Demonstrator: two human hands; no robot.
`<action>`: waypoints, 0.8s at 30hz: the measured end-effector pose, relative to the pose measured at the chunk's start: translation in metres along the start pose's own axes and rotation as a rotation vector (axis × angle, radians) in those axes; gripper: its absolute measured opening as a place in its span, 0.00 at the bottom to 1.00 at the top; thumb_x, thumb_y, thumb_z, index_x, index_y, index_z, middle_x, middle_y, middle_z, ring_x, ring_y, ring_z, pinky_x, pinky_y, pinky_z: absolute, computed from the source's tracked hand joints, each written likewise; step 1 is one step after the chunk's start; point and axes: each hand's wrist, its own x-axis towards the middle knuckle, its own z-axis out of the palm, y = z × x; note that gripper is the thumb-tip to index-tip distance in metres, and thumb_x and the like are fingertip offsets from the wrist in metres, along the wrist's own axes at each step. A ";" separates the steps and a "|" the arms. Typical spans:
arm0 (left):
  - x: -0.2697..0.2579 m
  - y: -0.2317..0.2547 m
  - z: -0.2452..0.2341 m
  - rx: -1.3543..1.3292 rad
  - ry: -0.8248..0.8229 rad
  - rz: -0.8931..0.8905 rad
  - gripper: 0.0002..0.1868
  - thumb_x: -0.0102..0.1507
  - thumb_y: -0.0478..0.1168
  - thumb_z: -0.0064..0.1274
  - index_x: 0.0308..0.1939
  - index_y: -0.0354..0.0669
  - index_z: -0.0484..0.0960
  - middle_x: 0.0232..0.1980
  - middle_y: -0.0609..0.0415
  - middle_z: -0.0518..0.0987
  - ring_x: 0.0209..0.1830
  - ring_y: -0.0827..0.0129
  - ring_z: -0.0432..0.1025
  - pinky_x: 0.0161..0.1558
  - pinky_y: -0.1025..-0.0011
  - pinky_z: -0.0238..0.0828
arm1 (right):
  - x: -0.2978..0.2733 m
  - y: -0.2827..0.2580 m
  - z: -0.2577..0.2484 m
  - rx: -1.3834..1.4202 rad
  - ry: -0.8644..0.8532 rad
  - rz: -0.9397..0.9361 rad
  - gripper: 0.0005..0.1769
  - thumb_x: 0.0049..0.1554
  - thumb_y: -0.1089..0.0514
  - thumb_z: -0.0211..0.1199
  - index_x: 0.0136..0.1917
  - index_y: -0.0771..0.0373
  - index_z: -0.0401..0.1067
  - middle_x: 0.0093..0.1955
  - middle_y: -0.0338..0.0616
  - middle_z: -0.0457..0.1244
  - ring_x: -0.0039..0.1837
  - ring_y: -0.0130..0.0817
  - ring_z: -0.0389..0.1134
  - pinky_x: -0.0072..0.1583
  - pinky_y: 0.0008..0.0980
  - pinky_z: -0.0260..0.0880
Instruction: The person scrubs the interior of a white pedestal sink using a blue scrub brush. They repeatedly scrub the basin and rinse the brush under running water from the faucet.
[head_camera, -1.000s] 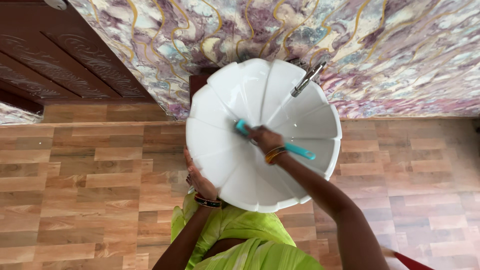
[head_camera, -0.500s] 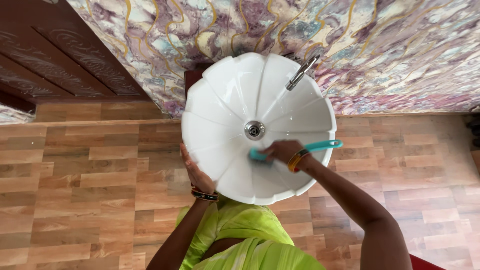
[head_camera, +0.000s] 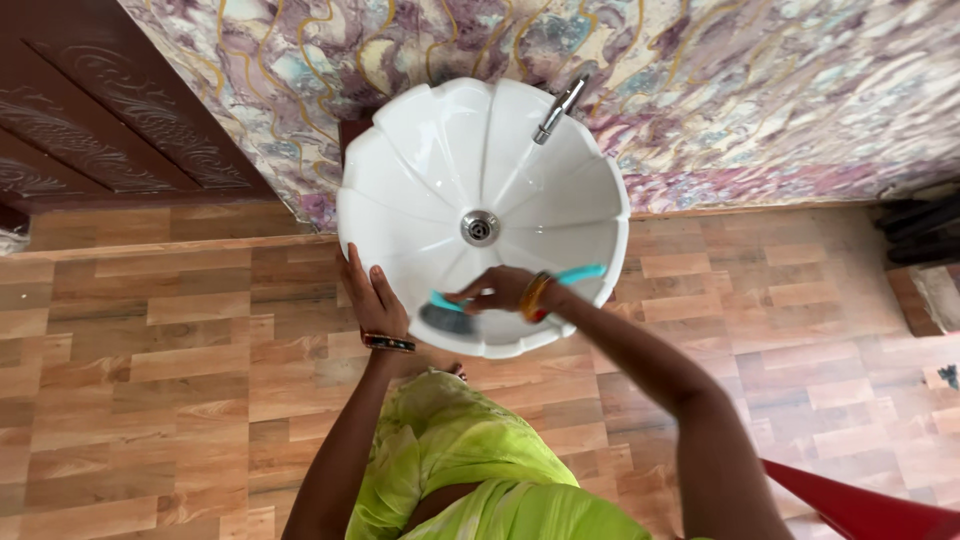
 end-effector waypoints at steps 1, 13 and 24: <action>0.001 -0.001 0.000 0.011 -0.004 0.003 0.32 0.77 0.54 0.28 0.80 0.41 0.55 0.82 0.28 0.48 0.83 0.35 0.46 0.76 0.46 0.51 | -0.016 0.011 -0.008 0.034 -0.077 -0.027 0.23 0.59 0.40 0.64 0.67 0.27 0.70 0.58 0.33 0.73 0.55 0.31 0.75 0.61 0.35 0.71; 0.000 -0.005 0.002 0.062 0.032 0.044 0.25 0.73 0.34 0.41 0.75 0.51 0.66 0.82 0.32 0.49 0.79 0.42 0.58 0.58 0.58 0.76 | 0.021 0.047 -0.016 -0.258 0.262 0.441 0.22 0.55 0.38 0.65 0.64 0.23 0.74 0.56 0.29 0.72 0.57 0.33 0.72 0.60 0.38 0.71; 0.004 -0.022 0.014 0.022 0.121 0.097 0.28 0.68 0.25 0.42 0.72 0.48 0.72 0.83 0.35 0.52 0.79 0.44 0.60 0.63 0.59 0.72 | -0.014 0.132 -0.065 -0.671 0.212 0.317 0.24 0.61 0.52 0.58 0.69 0.30 0.70 0.56 0.39 0.69 0.53 0.39 0.73 0.57 0.44 0.70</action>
